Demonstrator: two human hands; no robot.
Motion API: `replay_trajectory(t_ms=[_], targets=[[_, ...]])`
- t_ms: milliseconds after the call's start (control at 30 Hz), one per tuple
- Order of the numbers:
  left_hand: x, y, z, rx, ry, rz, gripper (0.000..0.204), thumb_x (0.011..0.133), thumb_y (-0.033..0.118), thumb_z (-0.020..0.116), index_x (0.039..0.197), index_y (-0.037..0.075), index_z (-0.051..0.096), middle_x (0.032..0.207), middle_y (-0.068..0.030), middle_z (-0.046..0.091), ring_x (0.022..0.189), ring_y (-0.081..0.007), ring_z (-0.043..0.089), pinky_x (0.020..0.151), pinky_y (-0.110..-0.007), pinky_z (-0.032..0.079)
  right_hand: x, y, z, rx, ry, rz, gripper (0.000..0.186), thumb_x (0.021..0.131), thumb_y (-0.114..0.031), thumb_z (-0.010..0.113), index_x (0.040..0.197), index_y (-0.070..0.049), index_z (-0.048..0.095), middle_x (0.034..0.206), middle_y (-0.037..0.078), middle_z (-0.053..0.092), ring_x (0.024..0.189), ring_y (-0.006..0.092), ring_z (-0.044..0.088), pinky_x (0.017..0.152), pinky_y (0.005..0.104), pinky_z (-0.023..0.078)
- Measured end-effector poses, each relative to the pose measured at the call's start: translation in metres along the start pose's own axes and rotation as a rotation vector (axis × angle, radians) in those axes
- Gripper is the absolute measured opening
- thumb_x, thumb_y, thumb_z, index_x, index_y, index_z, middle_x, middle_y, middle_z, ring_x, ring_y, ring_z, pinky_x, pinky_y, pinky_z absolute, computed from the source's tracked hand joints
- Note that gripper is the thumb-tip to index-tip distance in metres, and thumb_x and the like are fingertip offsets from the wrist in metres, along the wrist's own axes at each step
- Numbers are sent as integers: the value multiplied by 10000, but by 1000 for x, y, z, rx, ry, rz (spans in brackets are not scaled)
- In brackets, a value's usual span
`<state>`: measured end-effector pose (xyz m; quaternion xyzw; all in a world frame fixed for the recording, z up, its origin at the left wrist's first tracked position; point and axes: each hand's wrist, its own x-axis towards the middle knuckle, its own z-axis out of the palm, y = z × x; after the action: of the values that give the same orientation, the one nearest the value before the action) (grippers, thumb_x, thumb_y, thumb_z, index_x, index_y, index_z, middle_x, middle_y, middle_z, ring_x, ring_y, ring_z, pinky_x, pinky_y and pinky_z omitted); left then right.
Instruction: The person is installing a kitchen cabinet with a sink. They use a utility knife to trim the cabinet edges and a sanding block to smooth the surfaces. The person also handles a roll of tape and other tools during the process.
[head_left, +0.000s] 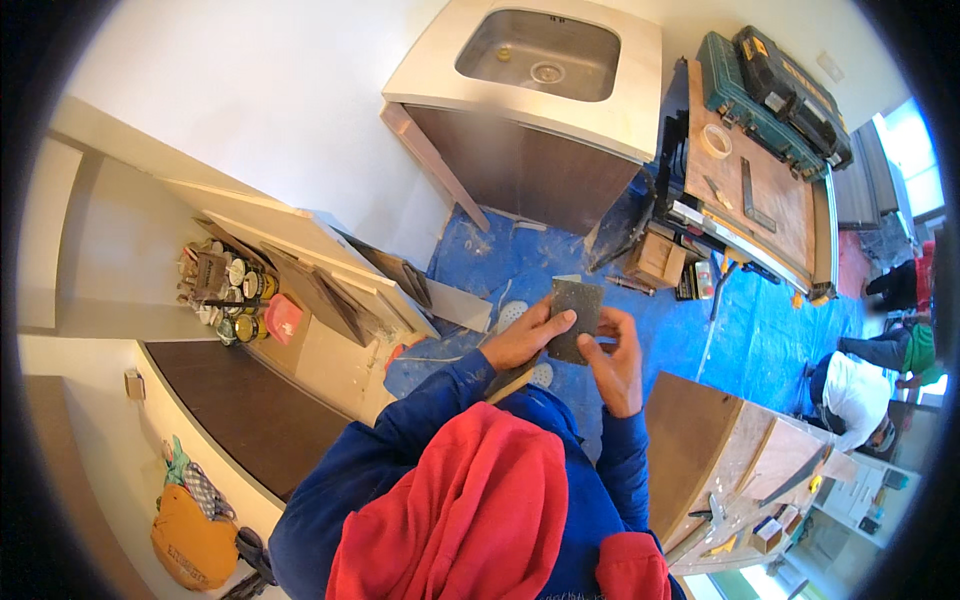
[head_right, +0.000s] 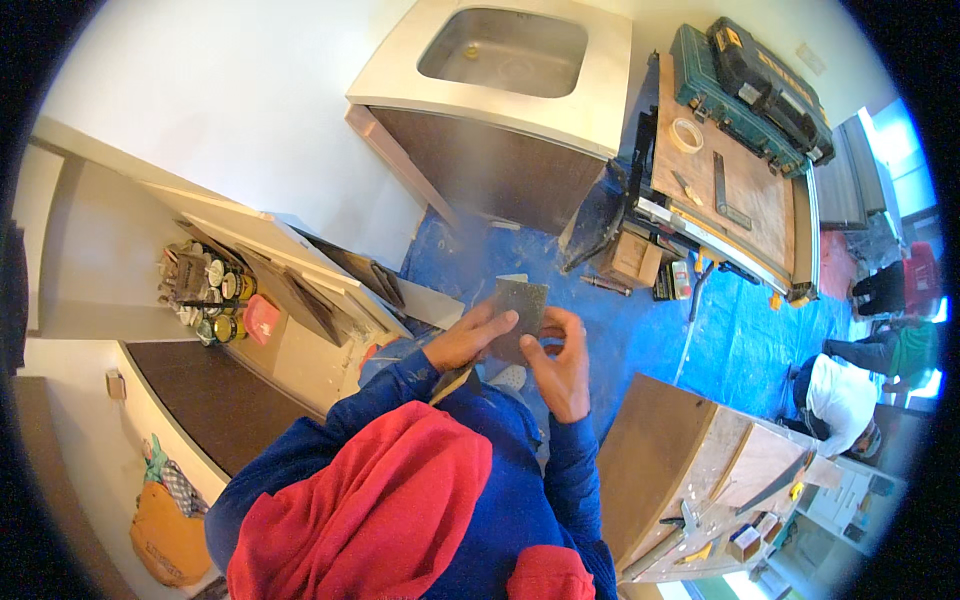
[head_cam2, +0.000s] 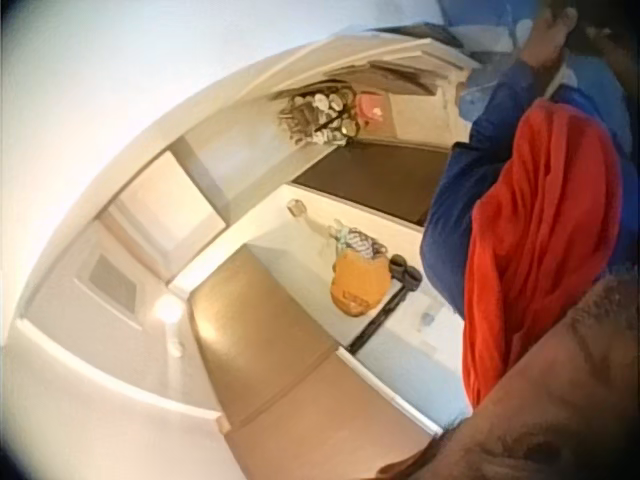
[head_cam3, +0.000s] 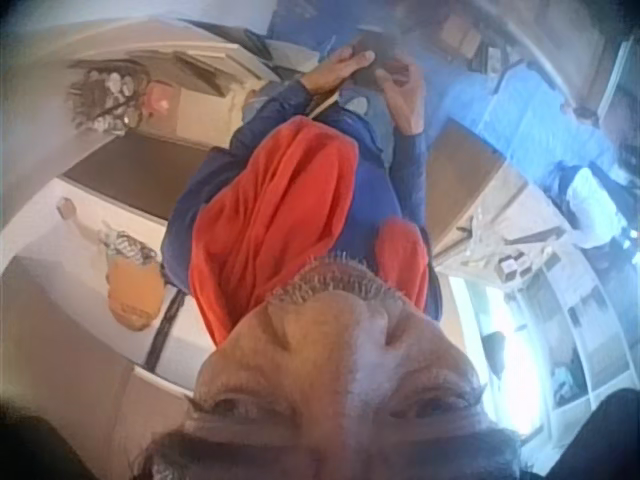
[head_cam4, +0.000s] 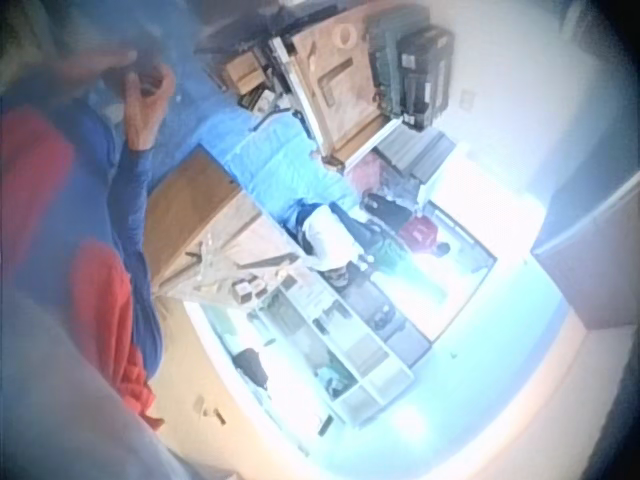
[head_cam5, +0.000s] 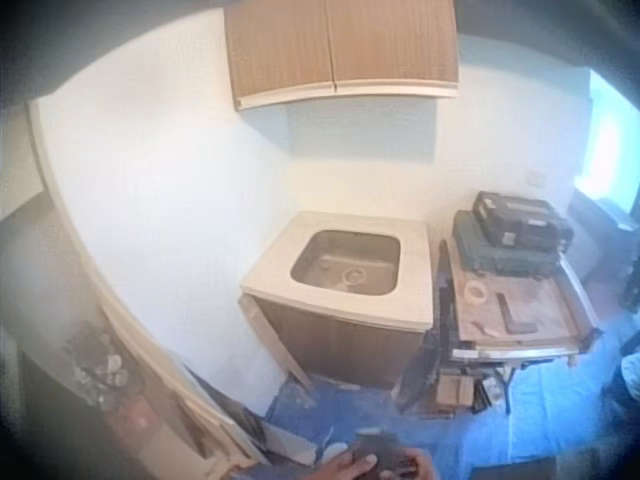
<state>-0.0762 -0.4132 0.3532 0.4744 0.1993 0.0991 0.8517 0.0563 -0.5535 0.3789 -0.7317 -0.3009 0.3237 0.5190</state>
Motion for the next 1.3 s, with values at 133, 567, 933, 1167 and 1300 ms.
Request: replay_trajectory(t_ms=[133,567,933,1167,1300], targets=[[-8,3,6,-23,-76,-161,566,1133,376,546,1572,34,444,1433,-82,602,1272,-191,584,1118,-366,470,-3,-6,-15,168,95,-70,333,1064,-212,661,1326,-8,647,1100,40,721,1058,124,624,877,321,516],[-23,3,34,338,19,153,373,1051,249,703,1327,9,632,1237,-63,662,1133,-114,583,923,-287,510,-22,-4,-30,387,140,8,177,1020,-64,714,1183,1,691,1062,43,740,961,93,670,878,263,542],[-14,9,49,504,276,317,233,1048,243,728,1025,14,699,873,28,648,760,-23,532,634,-223,438,-36,-8,-33,286,167,-31,360,981,-104,749,1306,-2,632,1151,104,740,1048,171,697,918,318,565],[-12,1,58,408,292,290,173,1038,206,737,985,49,689,807,68,605,662,5,466,560,-214,353,-39,-2,-35,273,177,72,247,1036,-170,714,1195,18,692,1026,45,731,917,104,650,815,275,532],[-15,1,57,468,278,284,173,1045,220,725,1002,55,698,828,54,620,684,-6,497,562,-205,371,-38,7,-35,295,215,76,184,1020,-158,717,1061,18,753,894,49,742,840,102,647,766,296,533]])
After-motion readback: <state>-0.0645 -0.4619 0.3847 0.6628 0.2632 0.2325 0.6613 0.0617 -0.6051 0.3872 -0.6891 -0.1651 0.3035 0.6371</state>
